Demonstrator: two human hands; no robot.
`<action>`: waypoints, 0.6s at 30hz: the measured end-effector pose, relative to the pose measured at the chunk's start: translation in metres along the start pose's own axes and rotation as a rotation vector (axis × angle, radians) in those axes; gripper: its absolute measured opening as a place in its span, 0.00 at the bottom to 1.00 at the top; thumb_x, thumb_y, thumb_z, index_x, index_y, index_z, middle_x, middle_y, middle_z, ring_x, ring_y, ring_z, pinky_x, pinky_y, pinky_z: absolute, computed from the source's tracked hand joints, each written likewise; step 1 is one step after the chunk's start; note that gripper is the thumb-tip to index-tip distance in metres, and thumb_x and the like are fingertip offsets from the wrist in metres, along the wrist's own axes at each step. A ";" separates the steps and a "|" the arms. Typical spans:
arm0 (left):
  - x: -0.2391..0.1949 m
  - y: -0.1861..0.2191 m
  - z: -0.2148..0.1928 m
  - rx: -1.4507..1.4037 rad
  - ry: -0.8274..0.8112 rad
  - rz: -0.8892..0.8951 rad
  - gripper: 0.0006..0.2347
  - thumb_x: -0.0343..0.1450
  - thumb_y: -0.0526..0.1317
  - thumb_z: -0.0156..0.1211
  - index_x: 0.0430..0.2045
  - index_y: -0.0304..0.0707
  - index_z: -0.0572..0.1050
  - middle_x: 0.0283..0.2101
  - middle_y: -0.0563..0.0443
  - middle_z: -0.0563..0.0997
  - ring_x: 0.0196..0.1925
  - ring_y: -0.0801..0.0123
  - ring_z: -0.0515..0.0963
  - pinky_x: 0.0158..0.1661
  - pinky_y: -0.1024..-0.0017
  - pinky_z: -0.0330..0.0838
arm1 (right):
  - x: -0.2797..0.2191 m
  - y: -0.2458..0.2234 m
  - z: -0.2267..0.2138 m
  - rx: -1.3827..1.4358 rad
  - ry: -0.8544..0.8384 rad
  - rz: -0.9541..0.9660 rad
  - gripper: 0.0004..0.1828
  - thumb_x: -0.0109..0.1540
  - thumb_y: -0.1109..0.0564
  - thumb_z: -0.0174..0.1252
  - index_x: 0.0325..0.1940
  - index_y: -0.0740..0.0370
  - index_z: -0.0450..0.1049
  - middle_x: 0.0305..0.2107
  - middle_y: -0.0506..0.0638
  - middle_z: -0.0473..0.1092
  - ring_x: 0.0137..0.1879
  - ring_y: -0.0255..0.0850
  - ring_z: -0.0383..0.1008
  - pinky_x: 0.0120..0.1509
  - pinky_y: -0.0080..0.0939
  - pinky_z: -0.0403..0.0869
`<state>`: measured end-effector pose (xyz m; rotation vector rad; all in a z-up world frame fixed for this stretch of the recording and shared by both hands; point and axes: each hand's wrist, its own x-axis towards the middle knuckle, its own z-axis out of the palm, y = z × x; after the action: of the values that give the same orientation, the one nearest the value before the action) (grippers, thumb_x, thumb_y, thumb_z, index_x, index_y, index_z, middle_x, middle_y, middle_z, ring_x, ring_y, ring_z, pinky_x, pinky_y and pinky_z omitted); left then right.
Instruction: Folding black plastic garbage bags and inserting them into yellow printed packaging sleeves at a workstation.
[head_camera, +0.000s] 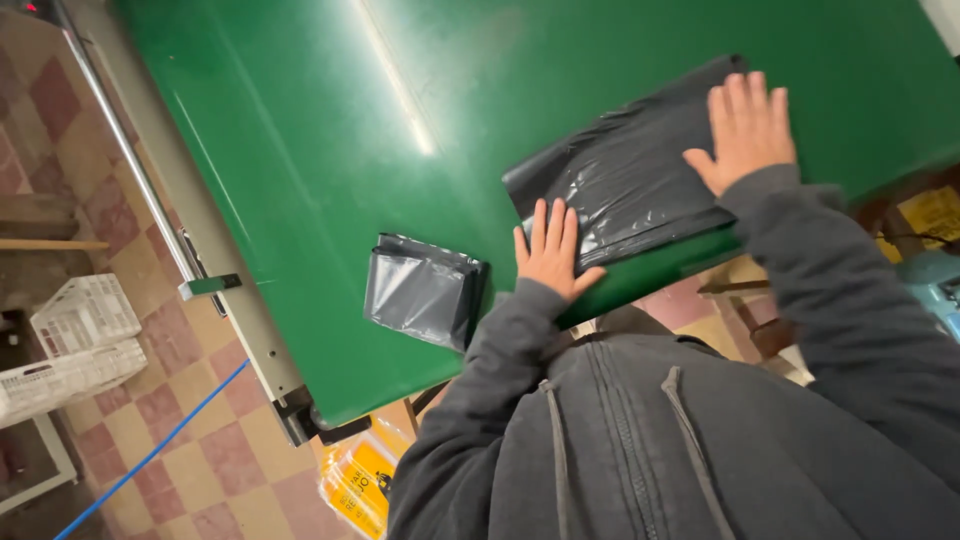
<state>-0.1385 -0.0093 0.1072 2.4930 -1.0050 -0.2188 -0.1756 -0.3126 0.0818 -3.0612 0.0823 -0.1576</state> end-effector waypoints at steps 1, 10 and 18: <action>-0.007 -0.007 0.005 0.131 0.021 0.047 0.41 0.62 0.62 0.58 0.65 0.31 0.60 0.73 0.39 0.56 0.76 0.47 0.46 0.63 0.30 0.46 | -0.002 -0.006 -0.022 -0.026 -0.094 0.031 0.45 0.61 0.36 0.59 0.72 0.70 0.60 0.71 0.64 0.55 0.80 0.59 0.47 0.80 0.63 0.49; 0.058 0.011 0.007 -0.053 -0.562 0.497 0.08 0.75 0.44 0.51 0.35 0.45 0.77 0.38 0.47 0.81 0.42 0.55 0.82 0.41 0.60 0.75 | -0.097 -0.086 0.011 0.635 -0.064 -0.305 0.38 0.49 0.55 0.69 0.62 0.67 0.69 0.62 0.64 0.65 0.72 0.59 0.60 0.76 0.59 0.58; 0.138 -0.098 0.122 -1.569 -0.724 -0.615 0.30 0.72 0.63 0.42 0.41 0.35 0.83 0.46 0.38 0.85 0.45 0.55 0.85 0.48 0.66 0.78 | -0.141 -0.015 0.108 1.159 -0.028 0.708 0.15 0.71 0.59 0.60 0.60 0.69 0.73 0.42 0.60 0.76 0.48 0.46 0.74 0.62 0.46 0.74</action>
<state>-0.0146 -0.0840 -0.0440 1.0859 0.0081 -1.4678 -0.3042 -0.2821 -0.0379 -1.7478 0.7468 -0.0683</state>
